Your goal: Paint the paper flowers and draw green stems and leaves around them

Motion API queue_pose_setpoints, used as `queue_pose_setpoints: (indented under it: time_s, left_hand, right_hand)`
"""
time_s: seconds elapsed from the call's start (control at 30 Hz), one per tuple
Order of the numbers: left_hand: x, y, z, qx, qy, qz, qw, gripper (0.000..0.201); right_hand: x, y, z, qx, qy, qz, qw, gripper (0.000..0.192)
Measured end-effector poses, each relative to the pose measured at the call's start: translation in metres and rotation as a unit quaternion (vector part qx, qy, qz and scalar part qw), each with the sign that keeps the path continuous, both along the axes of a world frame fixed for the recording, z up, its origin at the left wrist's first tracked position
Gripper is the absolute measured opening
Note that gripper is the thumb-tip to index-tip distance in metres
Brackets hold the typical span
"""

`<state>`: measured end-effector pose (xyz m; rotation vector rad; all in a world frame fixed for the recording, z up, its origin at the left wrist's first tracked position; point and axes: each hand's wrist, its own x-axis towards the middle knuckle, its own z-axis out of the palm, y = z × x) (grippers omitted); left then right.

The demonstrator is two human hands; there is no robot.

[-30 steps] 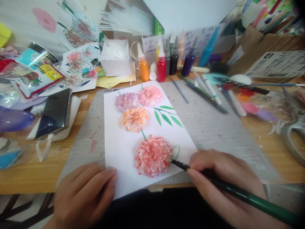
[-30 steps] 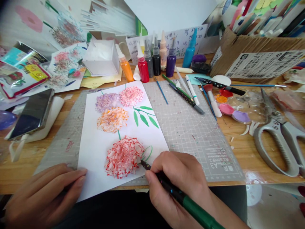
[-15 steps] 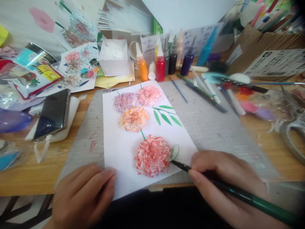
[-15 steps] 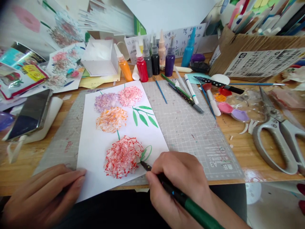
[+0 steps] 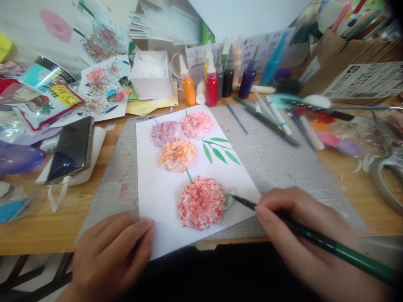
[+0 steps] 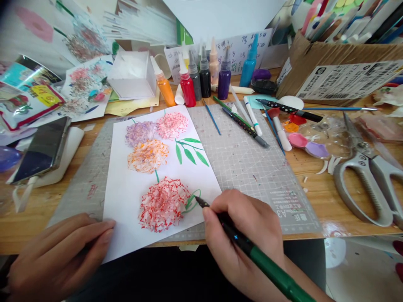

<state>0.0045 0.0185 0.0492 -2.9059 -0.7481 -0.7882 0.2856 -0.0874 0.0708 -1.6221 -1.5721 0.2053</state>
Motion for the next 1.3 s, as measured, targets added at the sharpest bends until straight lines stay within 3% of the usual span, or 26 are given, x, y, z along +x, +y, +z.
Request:
queue_pose_setpoints:
  time_s: [0.07,0.23,0.4,0.57,0.7,0.9,1.13,1.3]
  left_hand:
    - [0.0,0.0,-0.001,-0.002,-0.001,0.0,1.0,0.004]
    - [0.0,0.0,-0.001,0.004,-0.004,-0.006,1.0,0.004]
    - [0.0,0.0,0.0,0.007,-0.004,-0.002,1.0,0.005]
    - [-0.001,0.001,0.0,0.013,-0.001,-0.004,1.0,0.003]
    - [0.0,0.002,-0.001,0.022,-0.004,-0.004,1.0,0.004]
    - [-0.001,0.0,-0.001,0.024,-0.009,0.005,1.0,0.004]
    - [-0.005,0.002,0.0,0.024,0.03,-0.01,0.999,0.01]
    - [-0.008,0.002,0.0,0.027,0.037,-0.005,0.999,0.01]
  right_hand:
    - [0.0,0.0,0.0,0.001,-0.007,0.013,1.0,0.012]
    - [-0.001,-0.002,-0.005,0.015,-0.012,0.12,0.993,0.014]
    - [-0.001,-0.003,-0.008,0.026,0.004,0.055,0.998,0.012]
    - [-0.002,-0.006,-0.009,0.021,-0.006,0.077,0.997,0.012]
    - [-0.002,-0.008,-0.013,0.051,0.024,0.024,0.998,0.012]
    - [-0.002,-0.006,-0.016,0.054,0.021,0.071,0.996,0.012]
    - [-0.001,-0.008,-0.009,0.002,0.022,-0.039,0.999,0.011]
    - [-0.003,-0.007,-0.007,0.033,0.013,0.032,0.999,0.011]
